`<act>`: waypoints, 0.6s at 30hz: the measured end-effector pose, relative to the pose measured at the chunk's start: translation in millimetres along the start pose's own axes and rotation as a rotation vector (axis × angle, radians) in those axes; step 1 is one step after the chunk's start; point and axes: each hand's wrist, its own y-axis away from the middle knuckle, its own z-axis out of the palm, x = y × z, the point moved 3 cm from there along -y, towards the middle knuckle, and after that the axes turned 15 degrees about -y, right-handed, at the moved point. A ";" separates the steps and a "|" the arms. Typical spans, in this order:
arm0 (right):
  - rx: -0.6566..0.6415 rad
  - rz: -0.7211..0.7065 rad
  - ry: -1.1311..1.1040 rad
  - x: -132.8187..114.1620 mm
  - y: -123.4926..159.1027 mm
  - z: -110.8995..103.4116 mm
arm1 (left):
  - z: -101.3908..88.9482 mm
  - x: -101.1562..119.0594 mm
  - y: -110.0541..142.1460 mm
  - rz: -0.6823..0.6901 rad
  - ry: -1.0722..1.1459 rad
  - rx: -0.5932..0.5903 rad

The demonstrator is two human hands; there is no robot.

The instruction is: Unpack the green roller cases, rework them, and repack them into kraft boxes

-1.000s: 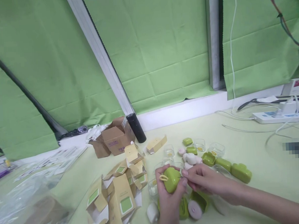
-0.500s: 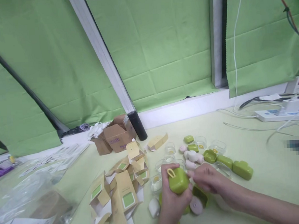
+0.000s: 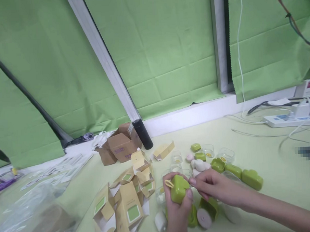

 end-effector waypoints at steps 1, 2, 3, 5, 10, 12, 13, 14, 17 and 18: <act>0.001 -0.005 -0.033 0.9 0.4 0.4 | 0.1 0.6 2.0 -0.011 -0.003 -0.008; 0.001 -0.004 -0.063 1.9 0.9 0.2 | 0.0 1.8 4.1 -0.017 -0.006 -0.014; -0.002 0.003 -0.092 3.6 1.5 -0.1 | -0.2 3.4 5.9 -0.020 -0.005 -0.019; -0.010 0.021 -0.164 9.5 2.7 0.3 | -0.8 7.1 8.9 -0.022 0.003 -0.027; -0.036 0.036 -0.372 30.5 5.9 9.8 | 0.1 11.9 12.5 0.000 -0.013 -0.051; -0.029 0.032 -0.399 33.5 7.1 12.3 | 2.4 11.1 12.6 0.008 -0.053 -0.049; -0.019 0.035 -0.403 32.8 7.4 12.3 | 4.0 10.7 12.5 0.014 -0.077 -0.046; -0.004 0.044 -0.398 30.9 7.6 11.2 | 5.4 10.6 12.2 0.022 -0.099 -0.039; 0.055 0.030 -0.283 19.7 6.4 2.8 | 8.6 10.9 11.1 0.016 -0.062 -0.020; 0.080 -0.005 -0.222 15.7 5.6 -0.9 | 9.1 10.5 10.8 -0.002 0.001 -0.025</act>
